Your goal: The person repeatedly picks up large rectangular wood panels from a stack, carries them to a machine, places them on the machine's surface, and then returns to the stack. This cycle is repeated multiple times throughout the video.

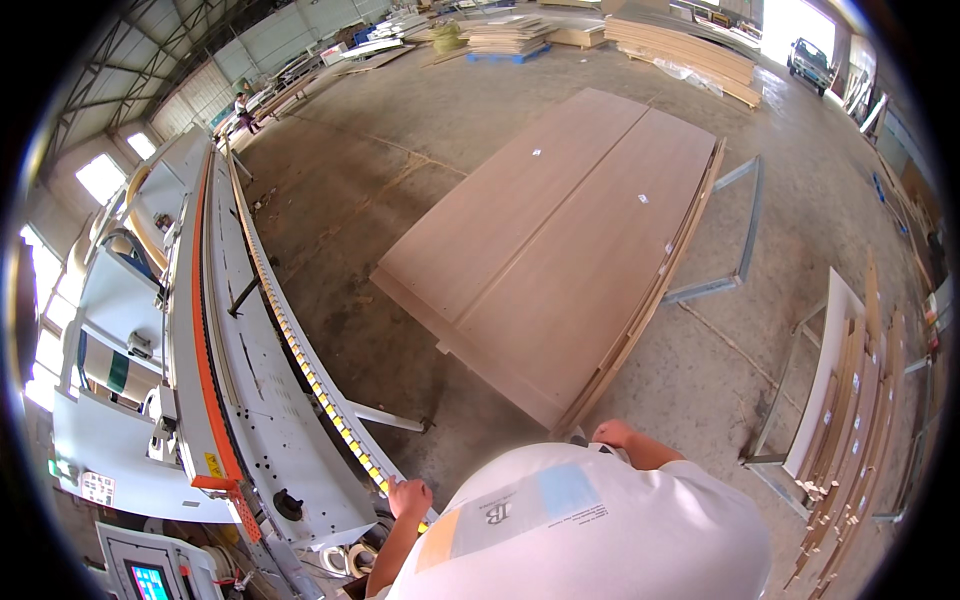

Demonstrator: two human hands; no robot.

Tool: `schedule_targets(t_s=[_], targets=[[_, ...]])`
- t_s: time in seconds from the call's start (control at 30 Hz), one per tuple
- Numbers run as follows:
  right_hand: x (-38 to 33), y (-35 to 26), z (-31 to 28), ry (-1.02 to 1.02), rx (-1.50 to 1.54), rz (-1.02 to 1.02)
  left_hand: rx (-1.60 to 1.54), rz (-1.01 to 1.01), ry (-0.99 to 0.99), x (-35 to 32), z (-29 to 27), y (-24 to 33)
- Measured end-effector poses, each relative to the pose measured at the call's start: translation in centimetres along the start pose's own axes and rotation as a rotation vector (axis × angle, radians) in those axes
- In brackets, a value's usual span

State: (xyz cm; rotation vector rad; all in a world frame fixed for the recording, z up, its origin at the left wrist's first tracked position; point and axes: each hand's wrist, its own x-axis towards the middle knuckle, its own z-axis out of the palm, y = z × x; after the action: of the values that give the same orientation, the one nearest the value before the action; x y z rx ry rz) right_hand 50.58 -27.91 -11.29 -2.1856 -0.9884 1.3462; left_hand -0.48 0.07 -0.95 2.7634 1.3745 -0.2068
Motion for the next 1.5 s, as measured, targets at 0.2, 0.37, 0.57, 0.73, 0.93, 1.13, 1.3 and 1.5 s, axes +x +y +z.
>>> schedule_targets(t_s=[0.2, 0.37, 0.57, 0.73, 0.93, 1.13, 1.3, 1.5], targets=[[-0.6, -0.7, -0.3, -0.010, 0.011, 0.016, 0.033, -0.024, -0.144, 0.2, -1.3, 0.5], [-0.4, -0.9, 0.0, -0.010, 0.017, 0.033, 0.004, -0.002, -0.051, 0.0, -0.6, 0.0], [0.2, 0.7, 0.3, -0.001, 0.039, -0.009, 0.022, -0.023, -0.124, 0.3, -1.2, 0.5], [0.3, 0.3, 0.6, -0.017, 0.003, -0.003, 0.025, -0.026, -0.105, -0.2, -1.2, 0.3], [0.9, 2.2, 0.7, 0.012, 0.042, -0.038, 0.034, -0.006, -0.080, 0.3, -0.6, 0.4], [-0.3, 0.1, 0.3, -0.005, 0.040, -0.031, 0.013, 0.020, -0.017, 0.0, 0.3, -0.2], [-0.6, -0.5, 0.2, 0.000, -0.007, -0.028, -0.033, 0.017, 0.012, -0.1, 0.7, -0.5], [-0.6, -0.6, -0.1, -0.012, 0.003, 0.015, 0.003, 0.023, -0.003, -0.3, 0.0, 0.1]])
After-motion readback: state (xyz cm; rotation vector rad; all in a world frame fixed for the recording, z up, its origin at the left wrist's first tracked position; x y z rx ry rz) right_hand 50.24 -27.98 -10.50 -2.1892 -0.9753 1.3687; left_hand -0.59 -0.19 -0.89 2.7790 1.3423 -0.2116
